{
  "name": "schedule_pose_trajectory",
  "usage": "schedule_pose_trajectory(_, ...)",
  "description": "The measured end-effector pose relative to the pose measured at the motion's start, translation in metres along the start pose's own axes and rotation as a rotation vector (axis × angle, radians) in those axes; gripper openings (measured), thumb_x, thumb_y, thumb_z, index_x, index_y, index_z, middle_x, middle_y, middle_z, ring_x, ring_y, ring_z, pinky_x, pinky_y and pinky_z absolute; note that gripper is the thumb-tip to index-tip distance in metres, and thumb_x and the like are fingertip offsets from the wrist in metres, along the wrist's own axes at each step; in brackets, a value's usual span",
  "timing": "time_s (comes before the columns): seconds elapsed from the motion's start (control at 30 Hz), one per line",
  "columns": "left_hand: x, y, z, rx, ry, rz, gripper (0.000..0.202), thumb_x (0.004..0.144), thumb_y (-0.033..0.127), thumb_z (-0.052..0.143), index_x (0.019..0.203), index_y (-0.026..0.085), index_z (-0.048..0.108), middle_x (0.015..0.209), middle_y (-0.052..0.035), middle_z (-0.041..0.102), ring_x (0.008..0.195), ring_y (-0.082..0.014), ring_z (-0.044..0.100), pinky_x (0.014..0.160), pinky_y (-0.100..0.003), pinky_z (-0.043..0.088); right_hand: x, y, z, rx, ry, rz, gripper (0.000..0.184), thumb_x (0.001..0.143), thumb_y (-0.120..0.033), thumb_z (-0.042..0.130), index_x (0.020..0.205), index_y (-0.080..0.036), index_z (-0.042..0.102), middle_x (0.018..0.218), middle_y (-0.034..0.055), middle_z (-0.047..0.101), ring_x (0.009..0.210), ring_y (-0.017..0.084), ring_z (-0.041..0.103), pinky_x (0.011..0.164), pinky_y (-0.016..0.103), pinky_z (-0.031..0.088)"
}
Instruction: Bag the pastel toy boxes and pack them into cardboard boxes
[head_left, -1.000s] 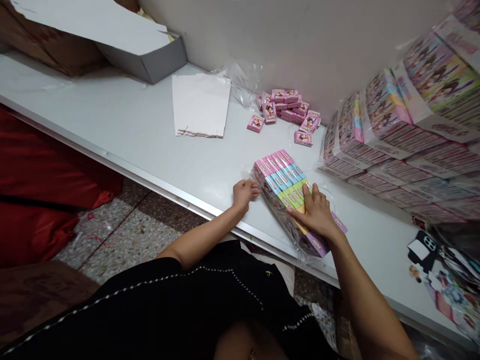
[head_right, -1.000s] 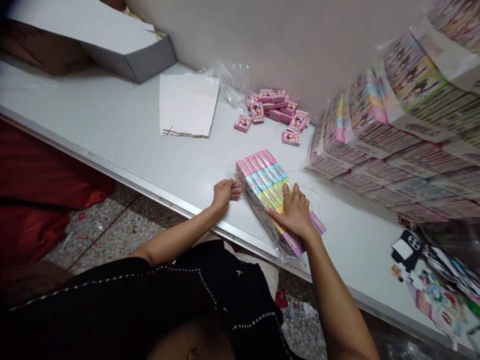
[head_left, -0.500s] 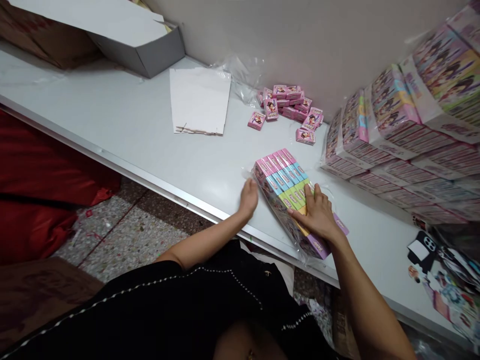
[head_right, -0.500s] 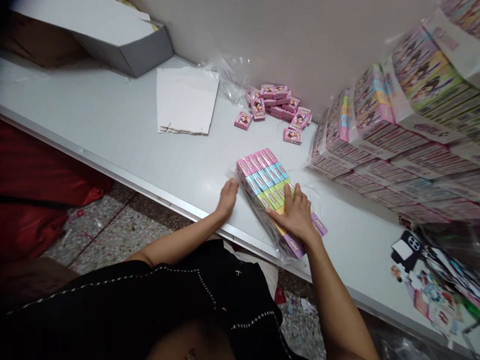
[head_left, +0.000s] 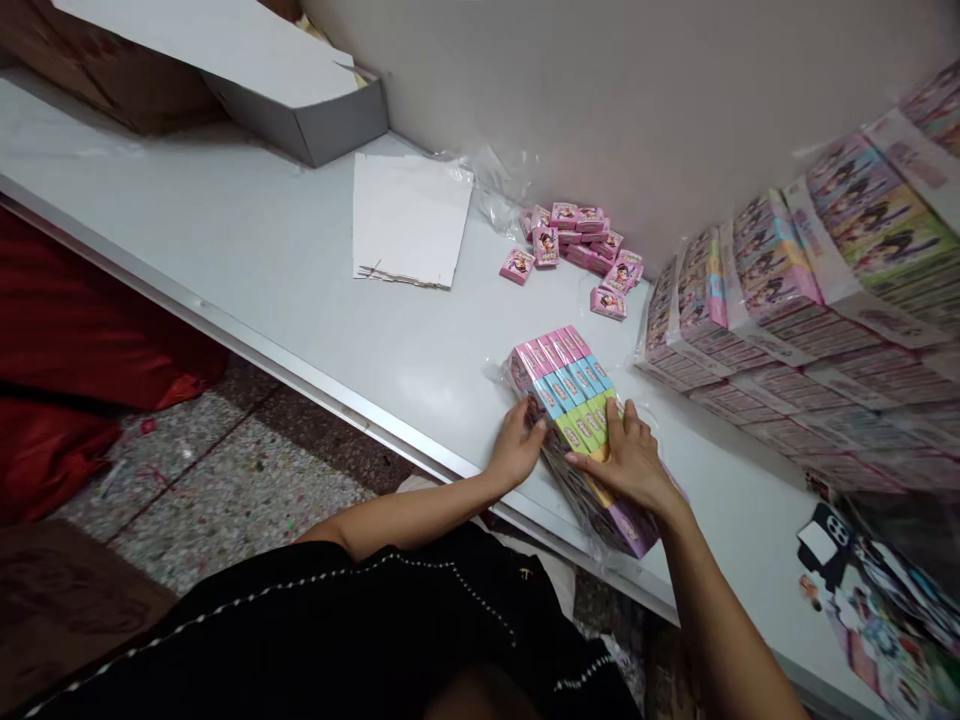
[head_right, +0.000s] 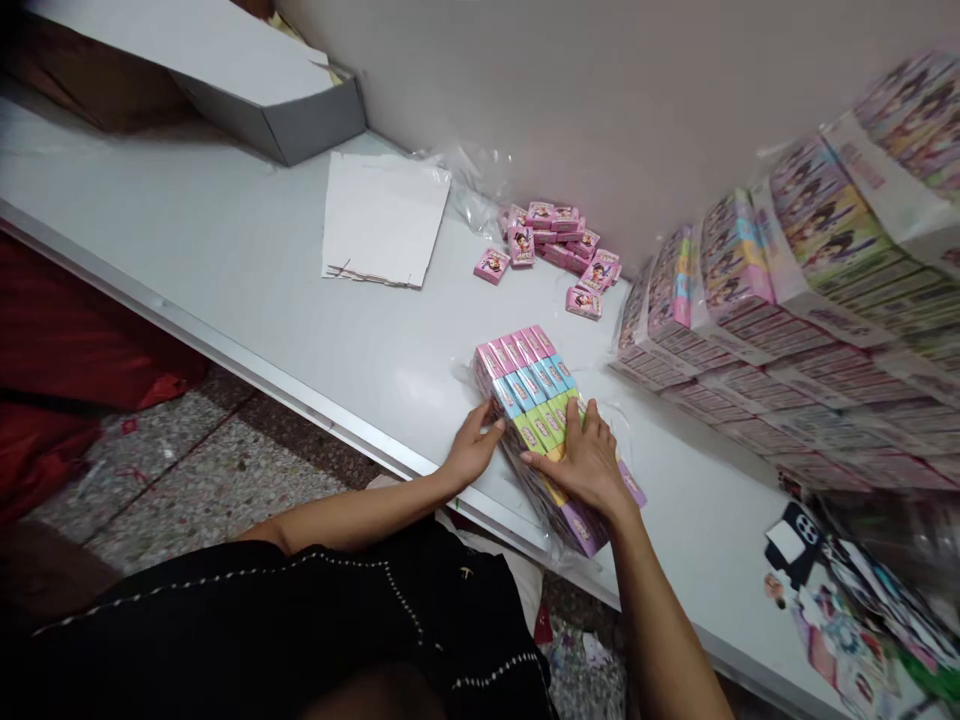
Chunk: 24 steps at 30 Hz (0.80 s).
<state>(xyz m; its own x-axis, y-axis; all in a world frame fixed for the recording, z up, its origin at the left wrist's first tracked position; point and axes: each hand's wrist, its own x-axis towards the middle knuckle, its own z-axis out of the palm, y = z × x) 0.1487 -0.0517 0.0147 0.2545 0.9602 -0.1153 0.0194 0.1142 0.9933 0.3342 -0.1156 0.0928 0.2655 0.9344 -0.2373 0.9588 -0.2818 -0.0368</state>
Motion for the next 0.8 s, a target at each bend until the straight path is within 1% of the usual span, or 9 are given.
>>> schedule_pose_trajectory(0.07,0.017,0.002,-0.016,0.027,0.205,0.019,0.031,0.092,0.041,0.051,0.108,0.016,0.063,0.114,-0.0142,0.064,0.110,-0.0255,0.061,0.102,-0.044,0.049,-0.001,0.001,0.002,0.000,0.030,-0.022,0.118,0.076,-0.086,0.047,0.159,-0.009,0.012,0.159,0.0304,0.012,0.144,0.048,0.022,0.112,0.061,0.027)
schedule_pose_trajectory(0.13,0.051,0.012,-0.033,0.032,0.404,0.101,0.034,0.094,0.042,0.048,0.114,0.017,0.060,0.122,-0.0144,0.062,0.118,-0.0239,0.058,0.106,-0.042,0.045,-0.002,0.001,0.006,-0.006,0.060,-0.039,0.113,0.079,-0.083,0.046,0.158,-0.009,0.013,0.159,0.0290,0.015,0.143,0.047,0.023,0.112,0.061,0.027)
schedule_pose_trajectory(0.17,0.071,0.019,-0.041,0.027,0.421,0.147,0.039,0.094,0.043,0.047,0.121,0.018,0.057,0.132,-0.0140,0.058,0.127,-0.0228,0.053,0.111,-0.040,0.041,-0.003,0.002,0.007,-0.010,0.073,-0.046,0.112,0.080,-0.082,0.047,0.158,-0.009,0.013,0.158,0.0285,0.015,0.143,0.046,0.024,0.112,0.061,0.027)
schedule_pose_trajectory(0.23,0.111,0.032,-0.053,0.054,0.201,0.150,0.048,0.094,0.051,0.047,0.128,0.019,0.057,0.141,-0.0117,0.054,0.136,-0.0230,0.047,0.114,-0.038,0.037,-0.004,0.003,0.010,-0.013,0.098,-0.065,0.109,0.082,-0.079,0.047,0.158,-0.009,0.012,0.158,0.0272,0.015,0.143,0.045,0.023,0.112,0.060,0.028)
schedule_pose_trajectory(0.3,0.139,0.042,-0.057,0.119,-0.190,0.113,0.056,0.092,0.062,0.046,0.123,0.019,0.063,0.131,-0.0083,0.063,0.128,-0.0258,0.054,0.108,-0.036,0.043,-0.004,0.004,0.012,-0.013,0.121,-0.085,0.106,0.084,-0.076,0.047,0.159,-0.011,0.010,0.159,0.0256,0.014,0.143,0.044,0.023,0.112,0.060,0.029)
schedule_pose_trajectory(0.37,0.150,0.045,-0.057,0.180,-0.469,0.114,0.059,0.089,0.066,0.046,0.116,0.020,0.069,0.113,-0.0040,0.072,0.109,-0.0252,0.065,0.096,-0.033,0.050,-0.004,0.004,0.012,-0.015,0.128,-0.097,0.104,0.085,-0.073,0.048,0.159,-0.013,0.006,0.160,0.0240,0.013,0.143,0.044,0.022,0.112,0.061,0.029)
schedule_pose_trajectory(0.4,0.149,0.046,-0.056,0.201,-0.511,0.128,0.058,0.089,0.066,0.046,0.116,0.020,0.070,0.108,-0.0025,0.074,0.103,-0.0239,0.067,0.091,-0.032,0.051,-0.004,0.004,0.012,-0.017,0.127,-0.104,0.104,0.086,-0.072,0.049,0.160,-0.015,0.004,0.160,0.0233,0.012,0.143,0.044,0.022,0.112,0.061,0.029)
schedule_pose_trajectory(0.57,0.128,0.041,-0.056,0.300,-0.331,0.112,0.052,0.090,0.061,0.050,0.120,0.023,0.070,0.110,-0.0024,0.075,0.096,-0.0226,0.070,0.088,-0.031,0.051,-0.003,0.000,0.011,-0.029,0.135,-0.152,0.105,0.086,-0.068,0.051,0.160,-0.019,-0.004,0.161,0.0204,0.010,0.145,0.042,0.021,0.111,0.062,0.029)
schedule_pose_trajectory(0.8,0.128,0.035,-0.048,0.238,-0.251,0.054,0.055,0.089,0.063,0.052,0.121,0.019,0.065,0.109,-0.0069,0.073,0.091,-0.0218,0.069,0.089,-0.036,0.054,0.001,-0.001,0.013,-0.037,0.116,-0.121,0.105,0.085,-0.068,0.052,0.160,-0.019,-0.003,0.161,0.0217,0.010,0.144,0.043,0.023,0.109,0.065,0.031)
